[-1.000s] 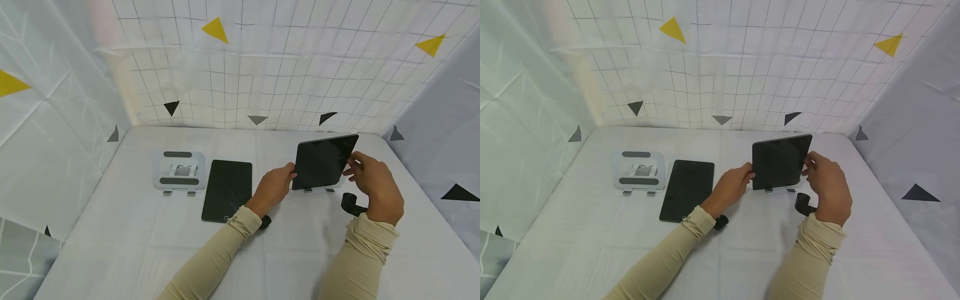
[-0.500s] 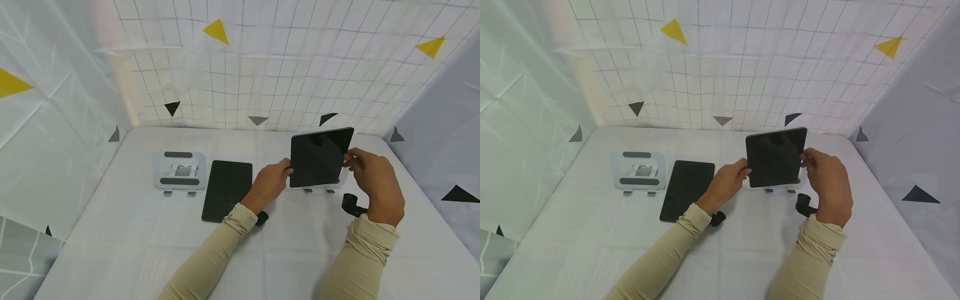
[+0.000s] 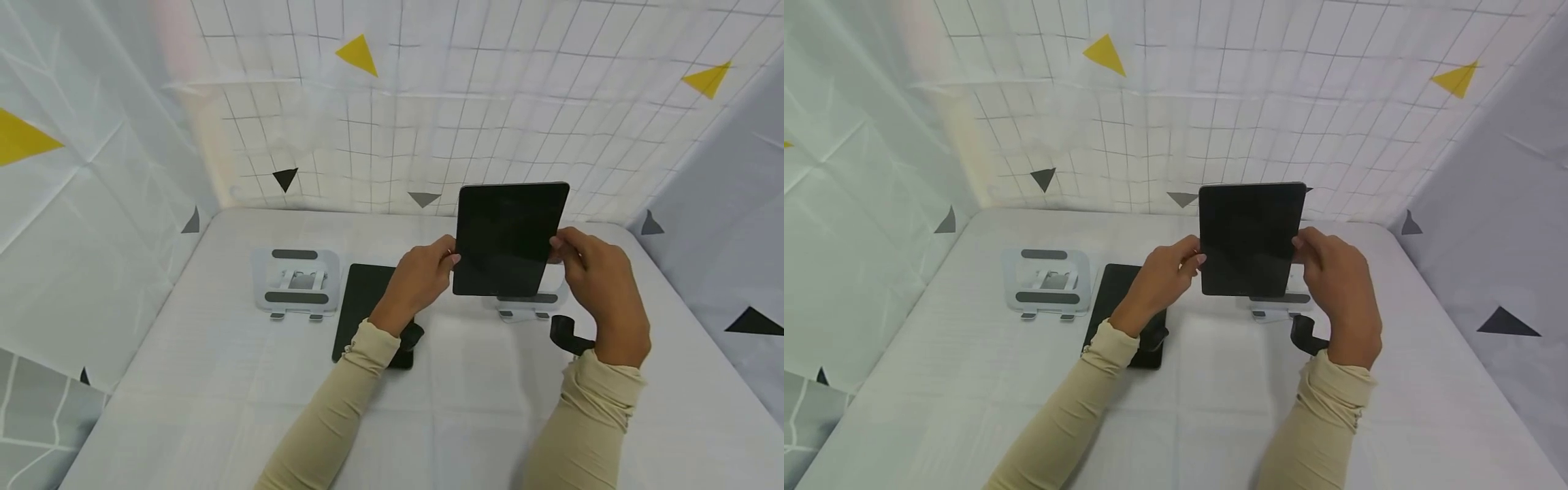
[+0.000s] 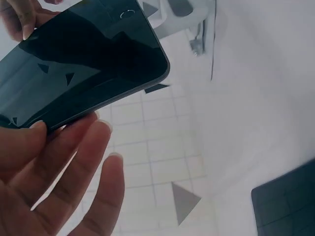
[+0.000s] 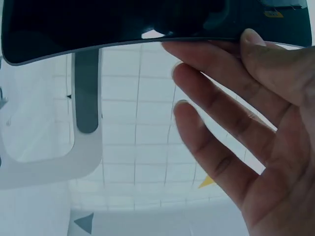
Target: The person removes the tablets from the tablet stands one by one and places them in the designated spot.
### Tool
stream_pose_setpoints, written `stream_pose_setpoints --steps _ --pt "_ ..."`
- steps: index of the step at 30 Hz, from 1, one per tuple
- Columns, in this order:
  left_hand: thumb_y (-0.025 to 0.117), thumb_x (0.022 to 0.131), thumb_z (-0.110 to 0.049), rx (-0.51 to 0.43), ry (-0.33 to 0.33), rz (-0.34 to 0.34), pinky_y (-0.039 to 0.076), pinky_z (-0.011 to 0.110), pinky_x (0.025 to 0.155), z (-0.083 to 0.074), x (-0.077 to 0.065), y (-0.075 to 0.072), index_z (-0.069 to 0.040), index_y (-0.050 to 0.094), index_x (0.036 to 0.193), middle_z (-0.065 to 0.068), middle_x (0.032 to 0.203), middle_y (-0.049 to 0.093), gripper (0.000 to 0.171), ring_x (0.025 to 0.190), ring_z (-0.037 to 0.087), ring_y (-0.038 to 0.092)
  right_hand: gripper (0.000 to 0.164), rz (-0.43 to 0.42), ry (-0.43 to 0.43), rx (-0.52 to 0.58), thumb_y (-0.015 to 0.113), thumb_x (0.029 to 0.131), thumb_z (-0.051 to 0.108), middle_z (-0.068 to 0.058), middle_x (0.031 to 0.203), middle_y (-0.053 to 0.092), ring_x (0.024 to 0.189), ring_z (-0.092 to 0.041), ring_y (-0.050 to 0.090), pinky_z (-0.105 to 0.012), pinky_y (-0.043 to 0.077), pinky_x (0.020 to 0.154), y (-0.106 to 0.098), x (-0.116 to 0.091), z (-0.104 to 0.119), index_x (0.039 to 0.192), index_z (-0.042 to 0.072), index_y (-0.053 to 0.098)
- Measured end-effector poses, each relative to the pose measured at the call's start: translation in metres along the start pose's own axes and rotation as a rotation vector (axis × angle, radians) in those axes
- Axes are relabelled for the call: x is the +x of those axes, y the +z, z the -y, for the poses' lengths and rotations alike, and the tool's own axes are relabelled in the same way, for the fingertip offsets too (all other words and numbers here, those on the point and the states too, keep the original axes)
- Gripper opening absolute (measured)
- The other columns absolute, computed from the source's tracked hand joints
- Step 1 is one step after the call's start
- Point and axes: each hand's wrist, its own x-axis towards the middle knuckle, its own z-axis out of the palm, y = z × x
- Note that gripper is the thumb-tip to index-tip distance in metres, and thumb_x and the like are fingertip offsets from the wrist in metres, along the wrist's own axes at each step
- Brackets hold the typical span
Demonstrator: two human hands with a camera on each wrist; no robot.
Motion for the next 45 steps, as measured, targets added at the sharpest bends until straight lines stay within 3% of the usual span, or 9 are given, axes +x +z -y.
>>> stream_pose_setpoints --steps 13,18,25,32,45 --pt "0.056 0.11 -0.014 0.003 -0.042 0.016 0.036 0.027 0.056 0.008 0.0 -0.021 -0.005 0.063 0.112 0.001 0.07 0.055 0.011 0.057 0.015 0.049 0.021 -0.008 -0.013 0.033 0.051 0.111 0.01 -0.027 0.094 0.073 0.087 -0.043 0.066 -0.055 0.045 0.073 0.01 0.006 0.016 0.114 -0.003 0.067" --pt "0.056 0.11 -0.015 0.011 -0.074 0.063 0.04 0.029 0.058 0.013 -0.001 -0.03 -0.007 0.062 0.11 0.0 0.078 0.061 0.01 0.061 0.016 0.053 0.019 0.008 -0.037 0.057 0.053 0.111 0.012 -0.025 0.091 0.074 0.084 -0.041 0.067 -0.054 0.046 0.073 0.014 0.007 0.02 0.111 -0.002 0.067" --pt "0.054 0.111 -0.018 0.006 -0.159 0.152 0.044 0.031 0.06 0.021 0.0 -0.038 -0.01 0.061 0.107 -0.001 0.086 0.065 0.011 0.068 0.017 0.057 0.021 0.08 -0.052 0.069 0.052 0.112 0.013 -0.018 0.087 0.073 0.08 -0.035 0.066 -0.052 0.047 0.072 0.02 0.011 0.023 0.108 -0.001 0.067" --pt "0.054 0.111 -0.017 -0.006 -0.178 0.19 0.045 0.031 0.063 0.025 -0.001 -0.041 -0.01 0.062 0.103 -0.001 0.086 0.066 0.013 0.071 0.018 0.058 0.021 0.132 -0.084 0.054 0.051 0.112 0.013 -0.015 0.086 0.073 0.078 -0.033 0.067 -0.05 0.046 0.07 0.024 0.015 0.022 0.105 -0.001 0.066" --pt "0.057 0.109 -0.016 0.021 -0.229 0.249 0.046 0.032 0.064 0.032 -0.002 -0.042 -0.009 0.064 0.101 0.0 0.082 0.066 0.014 0.073 0.018 0.06 0.025 0.266 -0.024 0.081 0.049 0.113 0.014 -0.017 0.091 0.074 0.082 -0.033 0.066 -0.05 0.047 0.074 0.035 0.021 0.022 0.108 -0.003 0.066"
